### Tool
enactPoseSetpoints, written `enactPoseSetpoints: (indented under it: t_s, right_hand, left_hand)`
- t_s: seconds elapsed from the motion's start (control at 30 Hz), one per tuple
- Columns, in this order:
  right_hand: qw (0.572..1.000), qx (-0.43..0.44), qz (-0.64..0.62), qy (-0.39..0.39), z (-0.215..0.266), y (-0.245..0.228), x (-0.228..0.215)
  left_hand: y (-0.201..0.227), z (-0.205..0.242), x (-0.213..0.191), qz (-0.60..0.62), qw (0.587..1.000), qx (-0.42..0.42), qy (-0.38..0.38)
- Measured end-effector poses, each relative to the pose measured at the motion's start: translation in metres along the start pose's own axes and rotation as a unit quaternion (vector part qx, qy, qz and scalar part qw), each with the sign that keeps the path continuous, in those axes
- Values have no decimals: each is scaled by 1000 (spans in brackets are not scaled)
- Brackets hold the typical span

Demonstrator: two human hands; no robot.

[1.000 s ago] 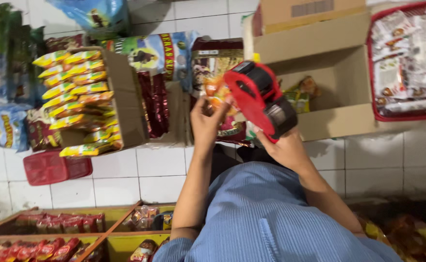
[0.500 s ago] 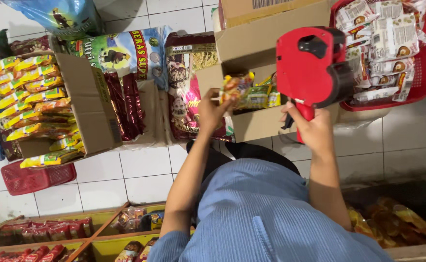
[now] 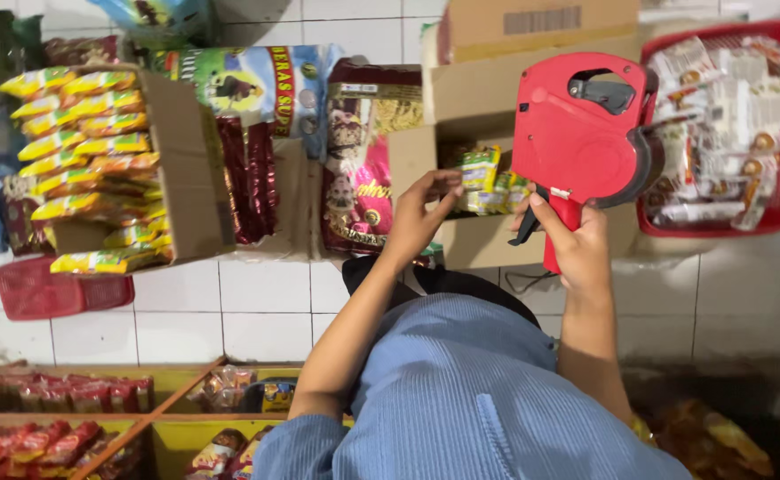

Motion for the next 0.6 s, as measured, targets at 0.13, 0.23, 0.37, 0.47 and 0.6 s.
enactPoseSetpoints:
  t_s: [0.13,0.23,0.37,0.47,0.6]
  right_hand:
    - [997,24,35,-60,-22,-7,54]
    - [989,35,51,-136,-32,-11,113]
    - [968,64,63,-235,-41,-6,197]
    - [952,94,81,-280,-50,10,261]
    - [927,176,105,-314,-56,41,332]
  left_hand:
    - [53,26,-65,22,997,-14,66]
    - [70,53,-120,25,989,-38,143]
    - [78,92,-193,58,962,-10,267]
    - [76,125,-247,44,937,-6,346]
    - [73,174,-317,-97,896,-65,429]
Point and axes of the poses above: each hand's wrist, its own z-axis away from the middle knuckle, its own x-axis out of the palm, y = z × x, the point moved 9 cm from there along -z, towards the middle knuckle, and after that the axes turned 12 degrees about x, right-handed, at the moved point
